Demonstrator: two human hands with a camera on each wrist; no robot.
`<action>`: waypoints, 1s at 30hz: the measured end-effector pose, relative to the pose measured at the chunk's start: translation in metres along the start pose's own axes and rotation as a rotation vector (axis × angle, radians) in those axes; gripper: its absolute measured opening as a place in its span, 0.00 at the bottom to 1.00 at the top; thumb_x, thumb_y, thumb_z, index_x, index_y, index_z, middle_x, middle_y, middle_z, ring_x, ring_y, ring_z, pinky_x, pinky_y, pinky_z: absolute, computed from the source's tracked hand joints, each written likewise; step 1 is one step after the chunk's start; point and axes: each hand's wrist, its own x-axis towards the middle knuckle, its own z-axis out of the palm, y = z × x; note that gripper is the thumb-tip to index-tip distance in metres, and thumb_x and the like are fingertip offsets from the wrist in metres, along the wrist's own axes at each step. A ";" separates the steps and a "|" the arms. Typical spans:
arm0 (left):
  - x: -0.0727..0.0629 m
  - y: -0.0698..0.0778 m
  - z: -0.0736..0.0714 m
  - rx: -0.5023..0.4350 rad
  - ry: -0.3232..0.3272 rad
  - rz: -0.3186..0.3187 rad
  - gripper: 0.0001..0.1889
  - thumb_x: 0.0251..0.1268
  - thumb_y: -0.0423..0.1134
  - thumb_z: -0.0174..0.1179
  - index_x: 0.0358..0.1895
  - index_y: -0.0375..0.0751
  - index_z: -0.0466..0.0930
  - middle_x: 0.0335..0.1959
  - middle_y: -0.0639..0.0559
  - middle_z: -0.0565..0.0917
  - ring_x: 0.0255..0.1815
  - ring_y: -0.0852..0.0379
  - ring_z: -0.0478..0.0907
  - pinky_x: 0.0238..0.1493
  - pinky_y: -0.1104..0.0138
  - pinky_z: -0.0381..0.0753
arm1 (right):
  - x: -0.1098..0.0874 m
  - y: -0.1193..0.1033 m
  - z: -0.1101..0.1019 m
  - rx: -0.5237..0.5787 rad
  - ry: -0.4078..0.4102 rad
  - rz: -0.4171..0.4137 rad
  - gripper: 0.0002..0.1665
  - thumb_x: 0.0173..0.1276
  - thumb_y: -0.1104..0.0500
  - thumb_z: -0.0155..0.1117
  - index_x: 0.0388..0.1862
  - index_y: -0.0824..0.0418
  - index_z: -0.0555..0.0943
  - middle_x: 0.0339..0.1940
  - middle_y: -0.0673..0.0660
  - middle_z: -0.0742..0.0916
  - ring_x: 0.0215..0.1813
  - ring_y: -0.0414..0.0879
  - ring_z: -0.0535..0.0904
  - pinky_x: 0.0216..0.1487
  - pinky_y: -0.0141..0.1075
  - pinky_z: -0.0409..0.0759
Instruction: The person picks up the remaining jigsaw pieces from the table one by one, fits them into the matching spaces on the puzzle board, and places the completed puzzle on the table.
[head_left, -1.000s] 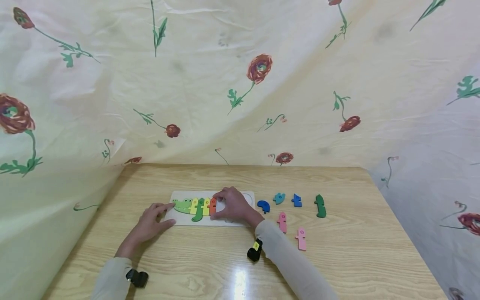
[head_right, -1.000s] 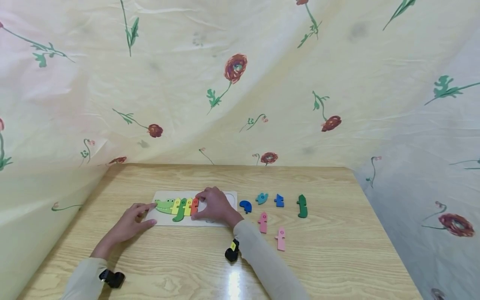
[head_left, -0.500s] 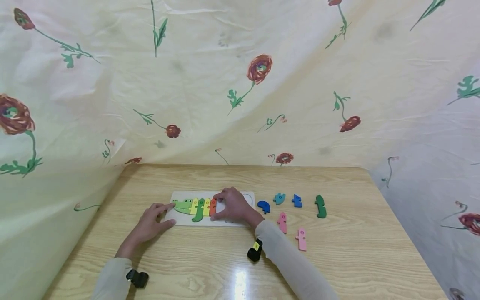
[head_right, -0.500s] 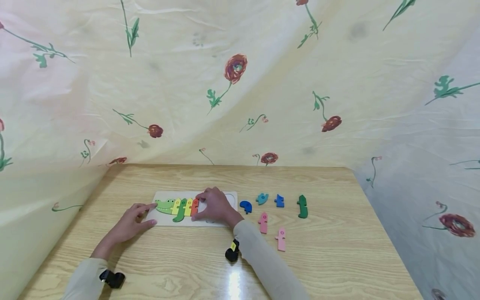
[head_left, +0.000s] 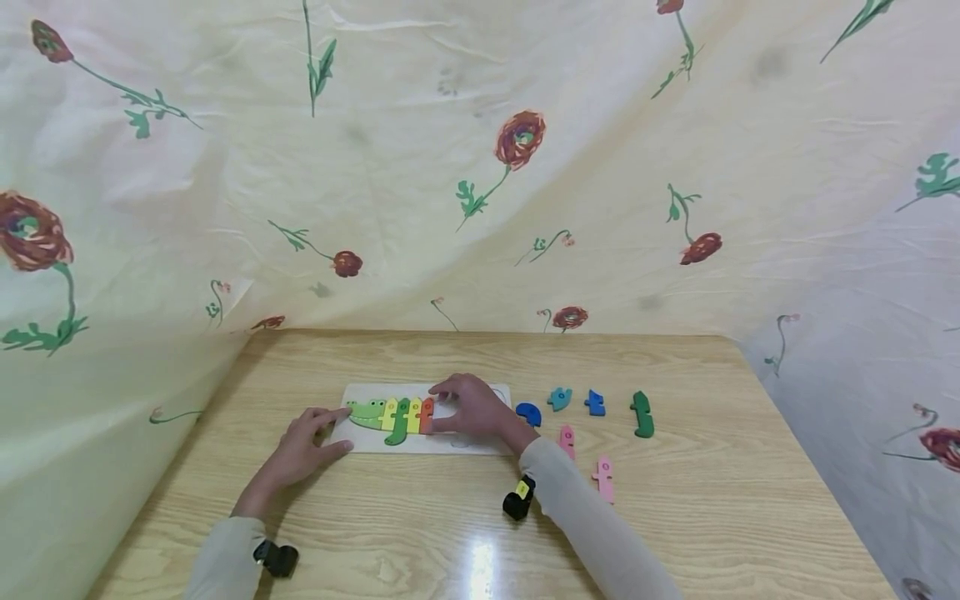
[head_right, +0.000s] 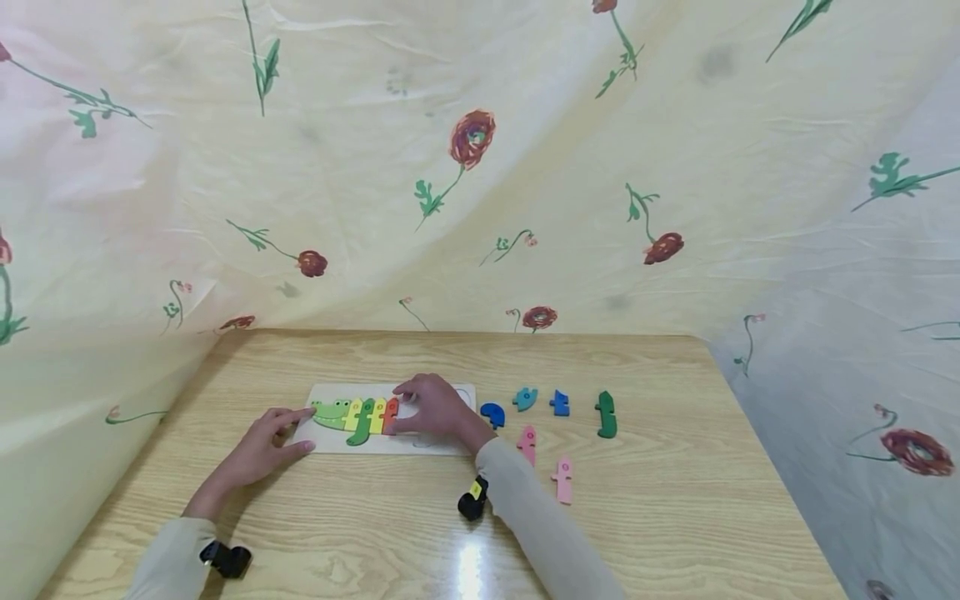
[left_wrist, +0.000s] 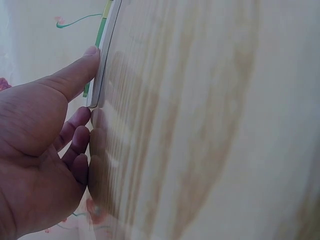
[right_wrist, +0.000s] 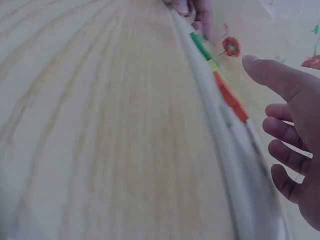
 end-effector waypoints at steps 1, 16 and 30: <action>0.000 0.001 0.000 0.001 -0.001 -0.002 0.32 0.67 0.48 0.69 0.73 0.47 0.73 0.64 0.37 0.72 0.62 0.38 0.67 0.60 0.40 0.68 | -0.001 -0.001 -0.003 0.011 0.000 -0.005 0.36 0.59 0.41 0.79 0.62 0.57 0.84 0.45 0.47 0.86 0.48 0.41 0.78 0.53 0.38 0.77; 0.000 -0.001 0.002 0.001 0.005 0.004 0.33 0.67 0.50 0.69 0.73 0.47 0.73 0.65 0.37 0.72 0.61 0.38 0.67 0.59 0.41 0.69 | -0.043 -0.018 -0.062 0.062 0.137 -0.103 0.33 0.64 0.44 0.75 0.64 0.58 0.82 0.52 0.59 0.85 0.56 0.58 0.79 0.53 0.52 0.78; 0.002 -0.004 0.004 -0.004 -0.002 0.002 0.33 0.67 0.49 0.69 0.74 0.46 0.72 0.66 0.37 0.71 0.63 0.38 0.67 0.61 0.40 0.69 | -0.110 0.002 -0.104 -0.024 0.355 -0.157 0.29 0.61 0.47 0.79 0.60 0.53 0.85 0.48 0.46 0.84 0.52 0.46 0.78 0.48 0.48 0.79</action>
